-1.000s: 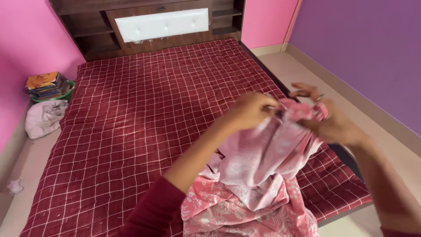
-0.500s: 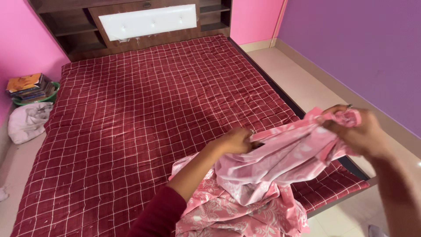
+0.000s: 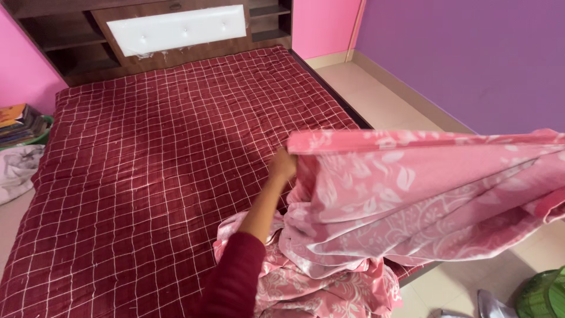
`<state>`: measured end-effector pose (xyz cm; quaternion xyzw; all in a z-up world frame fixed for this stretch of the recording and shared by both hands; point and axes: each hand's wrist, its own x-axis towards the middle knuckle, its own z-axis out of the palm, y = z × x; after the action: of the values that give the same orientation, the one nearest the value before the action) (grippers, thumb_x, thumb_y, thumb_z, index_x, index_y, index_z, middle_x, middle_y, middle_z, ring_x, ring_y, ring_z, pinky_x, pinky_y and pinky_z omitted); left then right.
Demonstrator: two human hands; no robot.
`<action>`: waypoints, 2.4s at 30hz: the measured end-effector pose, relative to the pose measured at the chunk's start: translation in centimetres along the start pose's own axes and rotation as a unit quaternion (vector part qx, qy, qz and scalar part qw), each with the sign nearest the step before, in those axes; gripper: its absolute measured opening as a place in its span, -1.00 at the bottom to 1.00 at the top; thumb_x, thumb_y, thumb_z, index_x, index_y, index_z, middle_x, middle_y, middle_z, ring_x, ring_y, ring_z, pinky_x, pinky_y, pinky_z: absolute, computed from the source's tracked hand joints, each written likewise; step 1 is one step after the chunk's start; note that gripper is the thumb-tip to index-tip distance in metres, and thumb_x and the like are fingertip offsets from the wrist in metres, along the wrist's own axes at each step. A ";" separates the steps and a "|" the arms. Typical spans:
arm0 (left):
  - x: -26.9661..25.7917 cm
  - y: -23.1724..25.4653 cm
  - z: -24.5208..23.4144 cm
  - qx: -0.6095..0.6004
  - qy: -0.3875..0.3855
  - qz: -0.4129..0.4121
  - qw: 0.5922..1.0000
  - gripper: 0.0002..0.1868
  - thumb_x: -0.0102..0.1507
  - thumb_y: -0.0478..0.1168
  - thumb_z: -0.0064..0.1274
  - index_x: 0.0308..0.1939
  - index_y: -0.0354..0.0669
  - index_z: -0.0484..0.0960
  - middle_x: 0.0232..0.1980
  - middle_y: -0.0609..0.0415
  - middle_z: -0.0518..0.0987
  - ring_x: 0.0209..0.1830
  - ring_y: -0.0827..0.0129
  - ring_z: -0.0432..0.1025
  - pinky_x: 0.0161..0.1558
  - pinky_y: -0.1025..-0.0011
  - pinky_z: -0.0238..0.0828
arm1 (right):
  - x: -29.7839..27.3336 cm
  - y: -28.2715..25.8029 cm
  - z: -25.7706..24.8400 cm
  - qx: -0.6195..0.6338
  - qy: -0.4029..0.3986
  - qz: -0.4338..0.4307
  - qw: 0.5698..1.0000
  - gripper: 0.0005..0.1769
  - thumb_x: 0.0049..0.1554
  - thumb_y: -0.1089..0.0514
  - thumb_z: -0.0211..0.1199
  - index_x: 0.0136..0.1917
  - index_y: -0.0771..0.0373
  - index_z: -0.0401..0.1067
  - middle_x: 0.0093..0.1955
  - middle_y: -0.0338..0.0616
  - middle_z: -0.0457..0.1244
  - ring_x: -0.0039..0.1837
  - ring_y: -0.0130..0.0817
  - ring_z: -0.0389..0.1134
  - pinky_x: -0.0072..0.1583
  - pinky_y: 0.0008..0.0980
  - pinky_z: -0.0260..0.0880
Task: The person unfolds a pink floral patterned sheet and spreads it over a bed with a red checkered sheet. They smooth the fabric by hand, tucking the edges under the mattress and adjusting the corners to ensure a neat fit.
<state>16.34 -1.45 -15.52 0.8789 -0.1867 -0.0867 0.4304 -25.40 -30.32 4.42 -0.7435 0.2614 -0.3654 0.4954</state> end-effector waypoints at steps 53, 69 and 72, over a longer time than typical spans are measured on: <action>-12.4 17.7 -3.1 -0.112 -0.114 0.464 0.871 -0.27 0.21 -0.28 0.18 0.44 -0.30 0.27 0.30 -0.28 0.49 0.31 0.00 0.45 0.31 0.17 0.40 | -2.1 0.8 20.0 -0.138 -0.121 0.010 0.983 -0.79 0.11 0.14 0.36 -0.10 0.35 0.53 -0.26 -0.09 0.36 -0.25 -0.30 0.33 -0.17 -0.13 0.35; -6.7 5.4 -6.9 -0.555 -0.030 0.079 0.828 -0.73 0.28 -0.20 -0.03 0.03 -0.21 0.54 -0.10 0.02 0.59 -0.16 0.33 0.56 -0.10 0.37 0.61 | 2.9 4.1 19.8 0.021 -0.305 -0.101 0.947 -0.48 0.10 0.28 0.23 0.35 0.33 0.41 0.44 0.06 0.28 0.16 -0.10 0.38 0.13 -0.03 0.47; -5.3 3.5 -9.8 -0.555 -0.118 0.103 0.817 -0.66 0.24 -0.19 0.09 0.07 -0.22 0.52 -0.02 0.02 0.57 -0.10 0.33 0.52 -0.03 0.35 0.57 | 4.1 14.5 23.4 -0.184 -0.396 -0.197 0.878 -0.48 0.00 0.20 0.45 0.23 0.33 0.47 0.57 0.29 0.11 0.34 0.23 0.23 0.21 0.08 0.34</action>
<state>13.66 5.85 -6.81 0.4495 -0.2455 -0.2339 0.8264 -4.52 -26.01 -13.53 -0.9398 -0.0460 -0.0763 0.3299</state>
